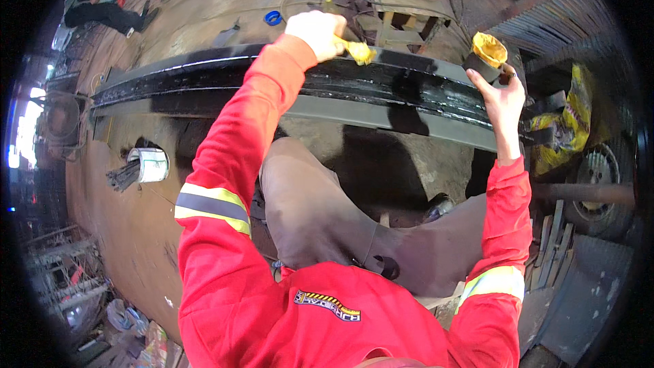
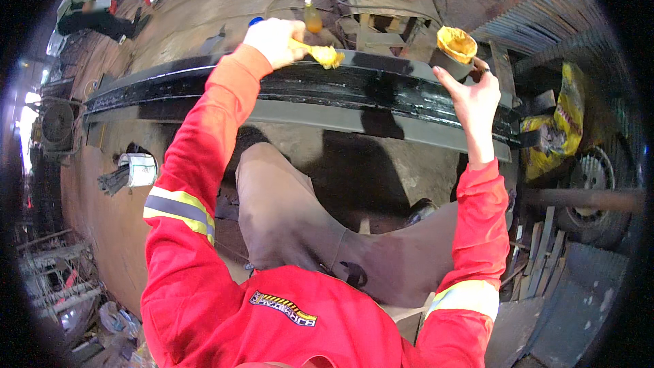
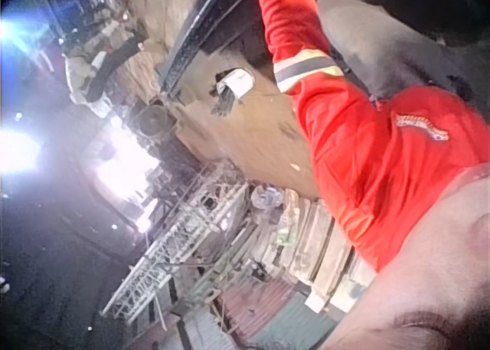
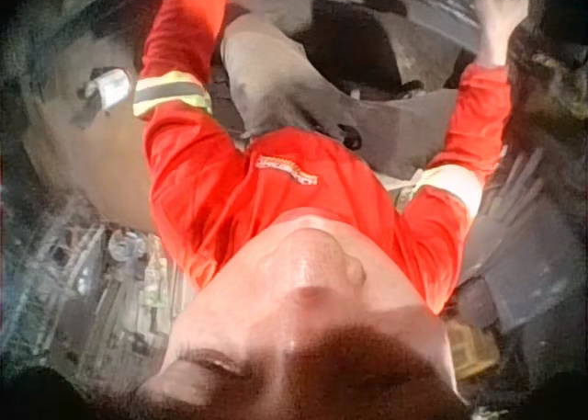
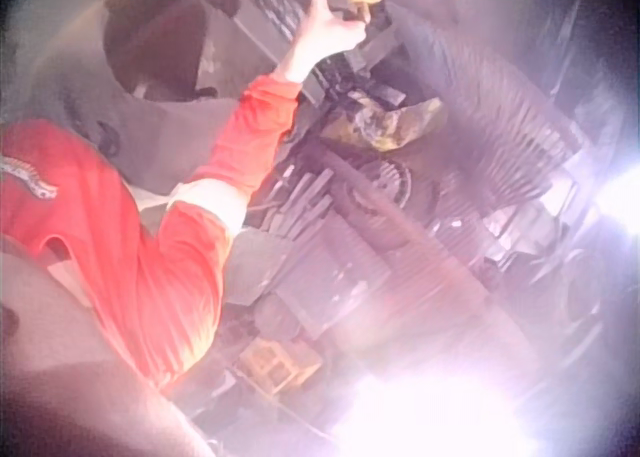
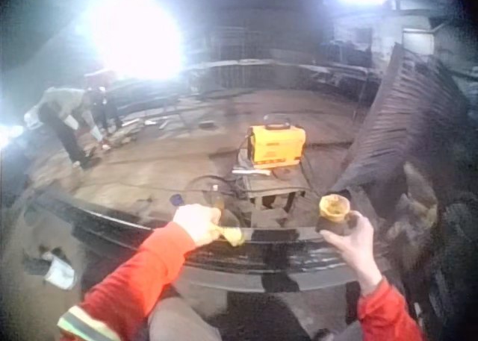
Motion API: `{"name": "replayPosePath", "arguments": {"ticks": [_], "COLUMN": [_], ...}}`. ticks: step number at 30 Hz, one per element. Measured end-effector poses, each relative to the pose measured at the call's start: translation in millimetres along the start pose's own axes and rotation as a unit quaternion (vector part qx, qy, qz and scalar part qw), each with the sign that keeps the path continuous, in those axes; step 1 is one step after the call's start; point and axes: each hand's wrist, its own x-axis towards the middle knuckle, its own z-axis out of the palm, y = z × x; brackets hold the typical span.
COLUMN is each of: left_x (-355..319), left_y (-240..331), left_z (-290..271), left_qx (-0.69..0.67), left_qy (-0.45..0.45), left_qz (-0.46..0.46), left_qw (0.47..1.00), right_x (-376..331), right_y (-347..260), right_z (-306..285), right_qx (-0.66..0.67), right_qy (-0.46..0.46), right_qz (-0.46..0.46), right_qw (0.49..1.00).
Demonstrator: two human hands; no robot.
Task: The person applies a yellow substance from a small container onto a long metal beam using a brush. They repeatedly dip the brush into the container and spread the substance along the beam's surface. Later, they pour a yellow liquid from a bottle into the container and continue applying it.
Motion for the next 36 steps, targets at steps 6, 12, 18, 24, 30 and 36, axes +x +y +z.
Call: {"name": "replayPosePath", "arguments": {"ticks": [6, 12, 18, 24, 30, 36], "left_x": [3, 12, 28, 31, 37, 41], "left_y": [-23, 32, 62, 77, 89, 79], "left_z": [-1, 9, 7, 5, 8, 14], "left_qx": [0.167, 0.255, 0.170, 0.171, 0.169, 0.090], "left_qy": [-0.054, -0.042, 0.014, 0.006, -0.022, -0.062], "left_qz": [-0.024, 0.035, 0.114, 0.151, 0.160, 0.085], "left_qw": [0.984, 0.965, 0.979, 0.974, 0.972, 0.990], "right_x": [10, 19, 18, 20, 22, 21], "right_y": [13, 22, 15, 11, 23, 37], "right_z": [-5, -9, -15, -31, -29, -31], "right_qx": [0.008, 0.045, 0.038, 0.057, 0.080, 0.059], "right_qy": [0.023, 0.036, 0.042, 0.019, 0.049, 0.065], "right_qz": [0.012, 0.006, -0.006, 0.049, 0.031, 0.023], "right_qw": [1.000, 0.998, 0.998, 0.997, 0.995, 0.996]}}
